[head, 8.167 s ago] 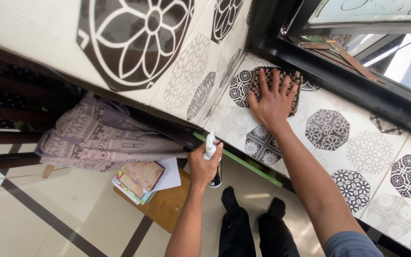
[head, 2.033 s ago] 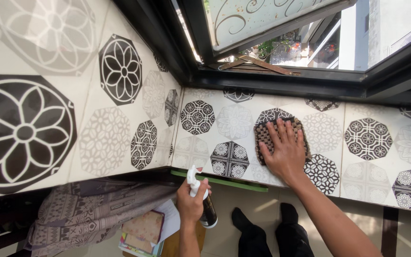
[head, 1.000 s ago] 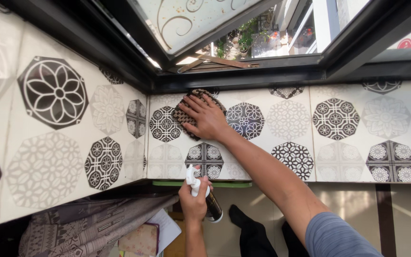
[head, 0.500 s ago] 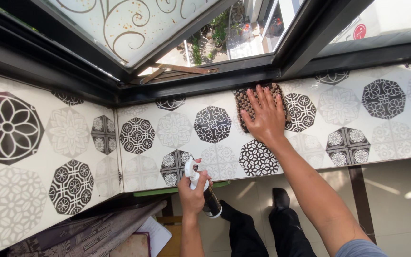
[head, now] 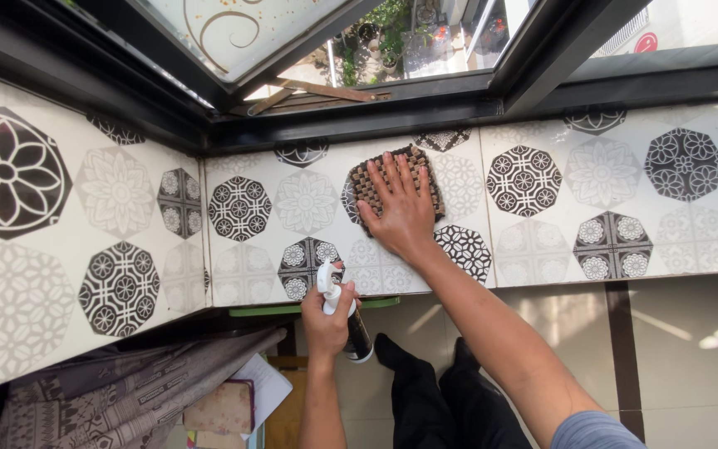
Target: The person sprays a cleaning solution and wipes a window sill and frame with a cloth, then folds several patterned cloths on a table and places them onto the ledge.
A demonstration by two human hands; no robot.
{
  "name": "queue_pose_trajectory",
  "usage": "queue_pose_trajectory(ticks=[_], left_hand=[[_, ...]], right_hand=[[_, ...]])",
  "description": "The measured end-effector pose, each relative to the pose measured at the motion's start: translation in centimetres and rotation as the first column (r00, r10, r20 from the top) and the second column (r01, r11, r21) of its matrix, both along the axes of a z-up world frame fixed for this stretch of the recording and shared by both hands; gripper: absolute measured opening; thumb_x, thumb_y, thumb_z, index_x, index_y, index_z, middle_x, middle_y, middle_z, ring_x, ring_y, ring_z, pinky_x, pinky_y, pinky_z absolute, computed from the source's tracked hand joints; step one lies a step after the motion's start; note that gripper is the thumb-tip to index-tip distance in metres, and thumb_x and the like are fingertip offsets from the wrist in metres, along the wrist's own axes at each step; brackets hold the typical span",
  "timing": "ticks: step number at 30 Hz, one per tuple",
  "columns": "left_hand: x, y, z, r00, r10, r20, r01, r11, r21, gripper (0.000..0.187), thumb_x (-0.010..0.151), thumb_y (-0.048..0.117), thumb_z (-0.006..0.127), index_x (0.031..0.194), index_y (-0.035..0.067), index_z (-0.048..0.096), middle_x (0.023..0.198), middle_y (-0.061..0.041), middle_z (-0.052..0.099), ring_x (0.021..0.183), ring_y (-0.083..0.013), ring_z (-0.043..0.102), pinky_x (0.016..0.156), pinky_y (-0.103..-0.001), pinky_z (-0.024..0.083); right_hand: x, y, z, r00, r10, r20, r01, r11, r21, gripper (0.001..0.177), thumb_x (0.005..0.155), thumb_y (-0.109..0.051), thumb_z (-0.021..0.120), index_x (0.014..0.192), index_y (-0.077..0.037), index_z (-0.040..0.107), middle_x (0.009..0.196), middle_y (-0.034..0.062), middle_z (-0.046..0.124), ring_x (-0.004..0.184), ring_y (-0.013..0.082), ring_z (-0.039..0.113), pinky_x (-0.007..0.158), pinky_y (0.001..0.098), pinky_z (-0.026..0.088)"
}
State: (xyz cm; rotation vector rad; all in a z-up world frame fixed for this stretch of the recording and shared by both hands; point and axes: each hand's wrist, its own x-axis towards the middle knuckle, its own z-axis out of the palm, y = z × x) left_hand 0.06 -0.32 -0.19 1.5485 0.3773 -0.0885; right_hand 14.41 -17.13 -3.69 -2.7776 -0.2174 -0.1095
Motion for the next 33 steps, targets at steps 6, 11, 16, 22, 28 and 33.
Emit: queue_pose_trajectory(ticks=[6, 11, 16, 22, 28, 33], left_hand=[[1.5, -1.1, 0.8, 0.984, -0.082, 0.158, 0.05, 0.979, 0.2, 0.045, 0.092, 0.01, 0.073, 0.135, -0.003, 0.063, 0.08, -0.004, 0.069, 0.072, -0.0085, 0.064, 0.067, -0.025, 0.053], [2.4, -2.0, 2.0, 0.911, -0.066, 0.407, -0.001, 0.987, 0.161, 0.045, 0.095, 0.007, 0.07, 0.137, -0.005, 0.059, 0.084, -0.004, 0.073, 0.077, -0.0093, 0.07, 0.072, -0.024, 0.056], [4.0, -1.8, 1.2, 0.736, -0.132, 0.664, -0.148, 0.926, 0.348, 0.046, 0.094, 0.01, 0.071, 0.137, -0.002, 0.058, 0.084, -0.006, 0.074, 0.072, -0.0124, 0.071, 0.068, -0.026, 0.057], [6.6, -1.0, -1.3, 0.682, -0.102, 0.724, -0.268, 0.886, 0.378, 0.056, 0.095, 0.014, 0.07, 0.144, -0.003, 0.049, 0.089, -0.008, 0.076, 0.079, -0.0178, 0.077, 0.072, -0.029, 0.063], [8.0, 0.9, -1.9, 0.672, -0.171, 0.721, -0.366, 0.769, 0.524, 0.076, 0.092, 0.017, 0.079, 0.151, 0.0, 0.034, 0.092, -0.009, 0.073, 0.082, -0.02, 0.077, 0.072, -0.028, 0.064], [8.1, 2.2, -1.0, 0.727, -0.098, 0.679, -0.365, 0.783, 0.504, 0.088, 0.09, 0.016, 0.082, 0.156, -0.002, 0.026, 0.104, -0.012, 0.073, 0.092, -0.0229, 0.077, 0.08, -0.03, 0.067]], right_hand=[[-5.1, -2.6, 0.7, 0.992, 0.105, 0.067, -0.107, 0.994, 0.031, 0.07, 0.096, -0.053, 0.056, 0.157, -0.021, 0.046, 0.163, 0.0117, 0.041, 0.151, 0.0316, 0.035, 0.124, 0.0539, 0.018], [-8.5, -8.1, 0.8, 0.997, 0.061, 0.044, -0.061, 0.998, -0.016, 0.068, 0.096, -0.053, 0.056, 0.157, -0.023, 0.047, 0.163, 0.0111, 0.042, 0.151, 0.0315, 0.036, 0.124, 0.0541, 0.019], [-8.7, -12.4, 0.4, 0.999, -0.039, 0.011, 0.039, 0.998, -0.051, 0.07, 0.098, -0.055, 0.052, 0.159, -0.023, 0.043, 0.166, 0.012, 0.037, 0.155, 0.0316, 0.031, 0.126, 0.054, 0.016], [-6.7, -10.9, -0.6, 0.991, -0.126, -0.038, 0.123, 0.991, -0.056, 0.074, 0.099, -0.057, 0.043, 0.163, -0.02, 0.035, 0.17, 0.0121, 0.027, 0.158, 0.0303, 0.018, 0.126, 0.0526, 0.002], [-4.1, -10.7, -0.2, 0.99, -0.108, -0.096, 0.105, 0.994, -0.027, 0.075, 0.1, -0.058, 0.04, 0.164, -0.02, 0.033, 0.171, 0.0131, 0.023, 0.158, 0.0309, 0.015, 0.127, 0.0527, 0.0], [-1.9, -8.5, -0.9, 0.986, -0.147, -0.073, 0.145, 0.989, -0.032, 0.075, 0.102, -0.057, 0.038, 0.164, -0.017, 0.03, 0.172, 0.0149, 0.019, 0.158, 0.0321, 0.01, 0.124, 0.0556, -0.001]])
